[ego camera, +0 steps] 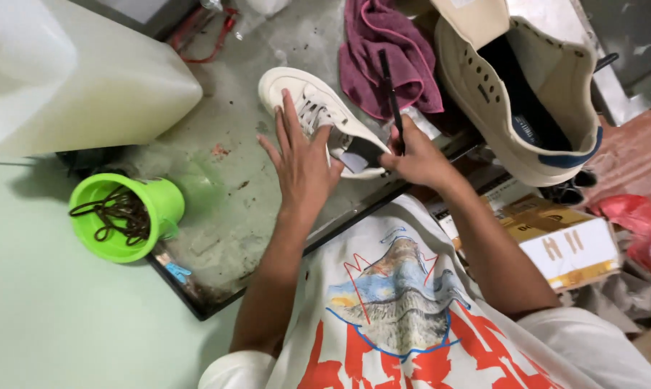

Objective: Applying glue or cleaning liquid to the sole and edges of a white sneaker using a small brush at a repair bench.

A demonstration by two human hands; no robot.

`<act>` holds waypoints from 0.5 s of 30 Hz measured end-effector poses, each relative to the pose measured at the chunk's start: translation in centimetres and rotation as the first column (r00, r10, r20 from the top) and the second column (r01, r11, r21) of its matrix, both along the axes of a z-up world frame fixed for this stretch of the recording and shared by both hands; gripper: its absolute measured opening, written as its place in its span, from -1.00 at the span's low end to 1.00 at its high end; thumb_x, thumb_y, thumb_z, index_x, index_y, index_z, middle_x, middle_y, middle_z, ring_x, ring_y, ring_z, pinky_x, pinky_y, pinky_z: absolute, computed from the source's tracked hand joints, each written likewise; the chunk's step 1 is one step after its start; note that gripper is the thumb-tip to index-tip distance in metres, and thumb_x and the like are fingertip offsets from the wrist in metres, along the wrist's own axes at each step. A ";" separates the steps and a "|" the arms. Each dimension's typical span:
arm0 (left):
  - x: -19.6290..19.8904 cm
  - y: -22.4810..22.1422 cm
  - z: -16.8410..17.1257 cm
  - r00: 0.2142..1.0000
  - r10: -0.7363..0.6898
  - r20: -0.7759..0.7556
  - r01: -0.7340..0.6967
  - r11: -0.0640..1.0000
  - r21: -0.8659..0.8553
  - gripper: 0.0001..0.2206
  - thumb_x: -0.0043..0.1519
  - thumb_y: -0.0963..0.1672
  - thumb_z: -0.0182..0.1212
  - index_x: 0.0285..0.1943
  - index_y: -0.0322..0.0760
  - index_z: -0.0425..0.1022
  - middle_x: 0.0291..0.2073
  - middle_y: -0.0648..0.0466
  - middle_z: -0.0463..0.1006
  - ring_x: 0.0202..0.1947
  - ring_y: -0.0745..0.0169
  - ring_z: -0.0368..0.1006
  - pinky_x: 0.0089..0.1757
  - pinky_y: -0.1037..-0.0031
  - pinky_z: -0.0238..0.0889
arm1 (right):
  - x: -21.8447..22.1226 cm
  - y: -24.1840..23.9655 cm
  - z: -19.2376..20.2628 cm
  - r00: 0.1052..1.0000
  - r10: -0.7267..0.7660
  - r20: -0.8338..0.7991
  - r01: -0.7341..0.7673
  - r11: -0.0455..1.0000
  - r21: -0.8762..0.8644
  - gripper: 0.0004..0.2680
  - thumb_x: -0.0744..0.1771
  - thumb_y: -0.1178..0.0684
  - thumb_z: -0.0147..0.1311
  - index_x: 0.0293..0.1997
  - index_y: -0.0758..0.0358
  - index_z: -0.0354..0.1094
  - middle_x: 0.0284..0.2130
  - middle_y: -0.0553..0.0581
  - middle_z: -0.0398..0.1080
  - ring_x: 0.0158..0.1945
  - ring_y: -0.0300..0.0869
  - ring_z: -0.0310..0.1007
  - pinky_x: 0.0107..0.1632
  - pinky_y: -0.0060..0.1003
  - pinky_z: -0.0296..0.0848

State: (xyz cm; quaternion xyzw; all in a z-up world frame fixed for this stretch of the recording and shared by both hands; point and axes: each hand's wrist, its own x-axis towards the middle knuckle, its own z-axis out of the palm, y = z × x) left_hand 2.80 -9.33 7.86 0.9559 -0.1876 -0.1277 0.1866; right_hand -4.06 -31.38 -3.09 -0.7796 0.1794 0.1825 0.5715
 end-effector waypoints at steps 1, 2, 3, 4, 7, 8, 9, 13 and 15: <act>-1.2 0.0 0.7 1.000 0.002 -0.008 -0.002 1.000 -0.009 -0.56 0.06 -0.21 0.57 0.17 -0.29 0.67 0.62 -0.46 -0.24 0.59 -0.67 -0.16 0.23 -0.80 -0.29 | -1.6 0.6 0.7 1.000 0.002 -0.008 -0.002 1.000 -0.009 -0.71 0.24 0.20 0.24 -0.06 0.19 0.15 -0.43 0.15 0.42 -0.27 0.05 0.48 -0.18 -0.07 0.46; -1.8 -0.1 1.2 1.000 0.002 0.005 -0.002 1.000 -0.017 -0.59 0.05 -0.21 0.56 0.12 -0.29 0.69 0.63 -0.45 -0.23 0.60 -0.65 -0.21 0.23 -0.78 -0.32 | -2.1 0.9 1.3 0.999 -0.050 0.020 0.048 0.994 0.095 -0.71 0.24 0.24 0.22 -0.05 0.21 0.14 -0.42 0.14 0.39 -0.30 0.00 0.44 -0.24 -0.14 0.47; -2.5 -0.2 1.7 1.000 0.002 0.018 -0.001 1.000 -0.026 -0.63 0.05 -0.22 0.56 0.07 -0.29 0.70 0.64 -0.44 -0.22 0.61 -0.62 -0.26 0.24 -0.77 -0.34 | -2.7 1.3 1.8 0.994 -0.102 0.042 0.092 0.976 0.199 -0.71 0.24 0.29 0.20 -0.04 0.24 0.14 -0.42 0.12 0.36 -0.32 -0.06 0.40 -0.30 -0.20 0.47; -2.6 -0.2 1.5 1.000 0.011 0.005 -0.011 1.000 -0.016 -0.63 0.05 -0.22 0.56 0.07 -0.29 0.70 0.64 -0.44 -0.22 0.61 -0.62 -0.26 0.24 -0.77 -0.34 | -3.0 0.2 -0.9 0.995 -0.093 0.027 0.086 0.974 0.207 -0.71 0.24 0.29 0.20 -0.04 0.24 0.14 -0.42 0.12 0.36 -0.32 -0.06 0.40 -0.30 -0.20 0.47; -5.5 1.2 0.8 0.995 -0.030 0.093 0.032 0.999 -0.023 -0.56 0.01 -0.20 0.61 0.11 -0.22 0.68 0.65 -0.41 -0.21 0.62 -0.62 -0.26 0.24 -0.77 -0.26 | -7.0 0.1 -4.7 0.976 0.045 0.214 -0.058 0.997 0.056 -0.69 0.28 0.22 0.30 -0.01 0.29 0.16 -0.27 0.26 0.34 -0.21 0.09 0.35 -0.17 -0.04 0.34; -5.1 1.2 0.3 0.988 -0.019 0.154 0.026 0.999 -0.045 -0.59 0.02 -0.20 0.63 0.08 -0.21 0.68 0.66 -0.38 -0.26 0.64 -0.61 -0.29 0.25 -0.78 -0.26 | -5.9 0.2 -3.2 0.965 0.015 0.261 -0.039 0.995 0.087 -0.70 0.28 0.24 0.29 -0.04 0.25 0.16 -0.28 0.21 0.32 -0.16 0.04 0.35 -0.13 -0.10 0.30; -4.6 1.2 0.1 0.977 -0.007 0.213 0.022 0.997 -0.067 -0.61 0.04 -0.19 0.65 0.06 -0.19 0.68 0.68 -0.36 -0.31 0.66 -0.59 -0.32 0.25 -0.80 -0.25 | -4.7 0.3 -1.5 0.952 -0.017 0.306 -0.021 0.993 0.119 -0.71 0.27 0.26 0.29 -0.08 0.22 0.15 -0.30 0.16 0.31 -0.11 -0.01 0.35 -0.09 -0.17 0.26; -4.4 1.8 0.0 0.978 0.024 0.208 -0.011 0.998 -0.065 -0.63 0.01 -0.20 0.62 0.02 -0.19 0.68 0.68 -0.37 -0.29 0.66 -0.58 -0.29 0.23 -0.81 -0.33 | -4.5 2.0 -0.4 0.985 -0.067 0.162 0.045 0.990 0.136 -0.69 0.26 0.24 0.33 -0.10 0.16 0.15 -0.42 0.05 0.38 -0.31 -0.17 0.39 -0.22 -0.31 0.37; -3.6 2.5 -1.1 0.974 0.029 0.226 -0.019 0.999 -0.049 -0.61 0.02 -0.19 0.62 0.04 -0.20 0.68 0.67 -0.38 -0.27 0.65 -0.58 -0.21 0.23 -0.82 -0.36 | -4.4 3.0 -0.5 0.988 -0.132 0.083 0.126 0.989 0.081 -0.67 0.24 0.18 0.40 -0.13 0.16 0.16 -0.47 0.04 0.44 -0.40 -0.17 0.44 -0.29 -0.34 0.44</act>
